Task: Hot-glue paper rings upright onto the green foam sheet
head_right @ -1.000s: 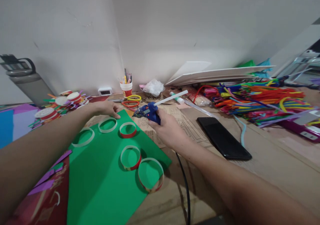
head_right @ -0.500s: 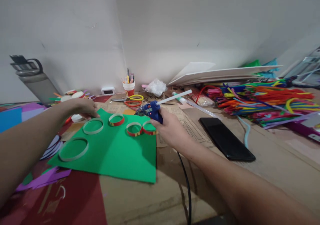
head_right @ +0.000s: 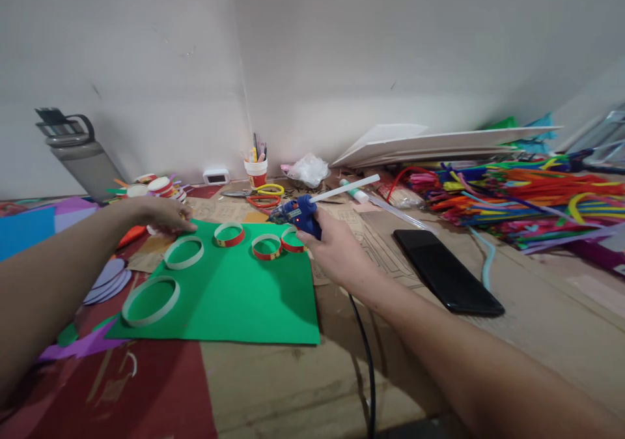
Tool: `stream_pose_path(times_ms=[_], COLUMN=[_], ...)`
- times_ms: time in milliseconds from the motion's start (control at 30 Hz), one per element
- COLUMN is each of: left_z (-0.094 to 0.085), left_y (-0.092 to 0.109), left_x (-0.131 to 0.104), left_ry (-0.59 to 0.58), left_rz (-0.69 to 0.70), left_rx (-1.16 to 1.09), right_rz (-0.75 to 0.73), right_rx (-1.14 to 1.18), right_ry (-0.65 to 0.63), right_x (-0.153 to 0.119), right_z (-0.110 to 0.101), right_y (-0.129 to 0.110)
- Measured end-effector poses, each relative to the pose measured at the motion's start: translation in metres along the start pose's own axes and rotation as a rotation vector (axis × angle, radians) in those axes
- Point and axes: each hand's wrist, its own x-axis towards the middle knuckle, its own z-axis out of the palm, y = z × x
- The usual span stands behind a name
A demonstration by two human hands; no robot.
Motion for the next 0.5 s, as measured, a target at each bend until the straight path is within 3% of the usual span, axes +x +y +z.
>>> stream_pose_path(times_ms=[200,333,500], left_z=[0.0063,0.0092,0.0041], left_y=[0.0093,0.0088,0.0063], left_x=[0.0046,0.0038,-0.002], left_ry=[-0.045,-0.139,-0.208], left_rz=[0.021,0.05,-0.063], left_rx=[-0.006,-0.013,0.007], right_rz=[0.005,0.0,-0.004], right_rx=[0.003,0.005,-0.036], right_ry=[-0.003,-0.015,0.009], right_x=[-0.0005,-0.0002,-0.0007], right_z=[0.0005,0.0012,0.0015], right_y=[-0.0011,-0.0006,-0.0016])
